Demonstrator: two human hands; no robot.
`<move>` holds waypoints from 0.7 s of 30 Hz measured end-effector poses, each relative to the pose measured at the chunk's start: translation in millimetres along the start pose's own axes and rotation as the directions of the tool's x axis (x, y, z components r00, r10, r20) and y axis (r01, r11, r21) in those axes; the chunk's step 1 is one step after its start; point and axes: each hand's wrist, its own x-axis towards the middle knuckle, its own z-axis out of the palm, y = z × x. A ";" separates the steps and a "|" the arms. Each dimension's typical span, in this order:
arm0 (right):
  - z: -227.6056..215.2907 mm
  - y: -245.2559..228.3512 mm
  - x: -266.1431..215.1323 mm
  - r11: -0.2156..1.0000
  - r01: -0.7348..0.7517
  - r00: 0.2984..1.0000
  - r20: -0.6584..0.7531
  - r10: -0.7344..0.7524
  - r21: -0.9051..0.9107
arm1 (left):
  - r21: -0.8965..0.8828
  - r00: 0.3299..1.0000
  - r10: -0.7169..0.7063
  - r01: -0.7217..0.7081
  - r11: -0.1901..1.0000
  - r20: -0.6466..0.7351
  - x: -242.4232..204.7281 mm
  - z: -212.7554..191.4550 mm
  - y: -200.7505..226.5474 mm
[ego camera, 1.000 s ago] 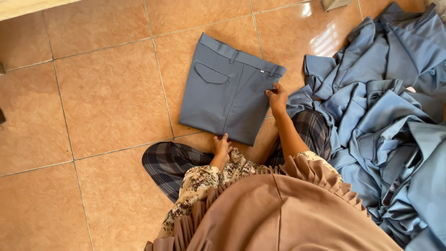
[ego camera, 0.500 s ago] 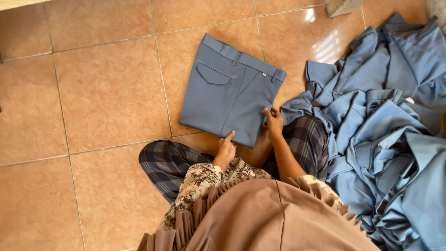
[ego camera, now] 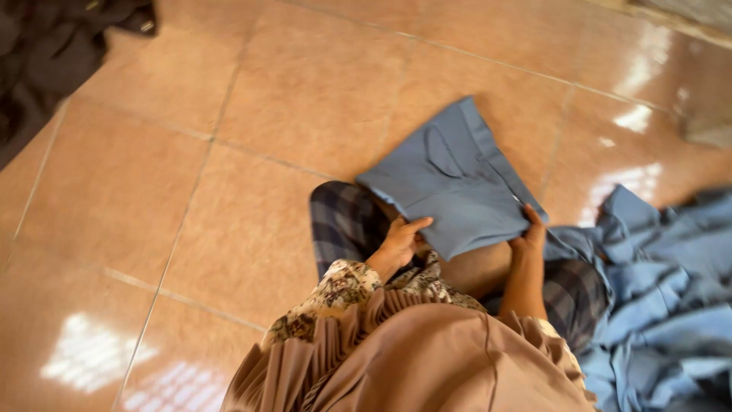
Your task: Folding blue trousers into neat rectangles and stacking them on the floor.
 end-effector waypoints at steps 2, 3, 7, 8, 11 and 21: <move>19.0 -1.2 -7.0 0.998 -0.014 0.998 0.063 0.018 -0.063 | -0.016 0.998 0.052 -0.052 0.999 0.020 3.2 -9.0 11.0; 29.3 -4.6 -10.3 0.996 -0.004 0.995 0.096 0.013 -0.088 | 0.003 0.995 0.074 -0.074 0.997 0.065 6.6 -11.4 18.2; 98.6 -0.7 -29.9 0.981 0.029 0.970 0.244 0.019 -0.189 | -0.070 0.982 0.176 -0.171 0.983 0.070 -24.9 -26.7 79.6; 121.3 4.8 -36.8 0.969 0.056 0.943 0.332 0.028 -0.239 | -0.103 0.973 0.221 -0.214 0.971 0.063 -34.4 -33.6 97.2; 224.7 44.6 -121.6 0.945 0.082 0.883 0.462 0.078 -0.316 | -0.196 0.942 0.336 -0.327 0.924 0.011 -66.7 -70.4 156.4; 450.2 265.0 -303.7 0.869 0.017 0.635 0.676 0.373 -0.495 | -0.122 0.674 0.687 -0.732 0.670 -0.270 -229.9 -247.2 295.5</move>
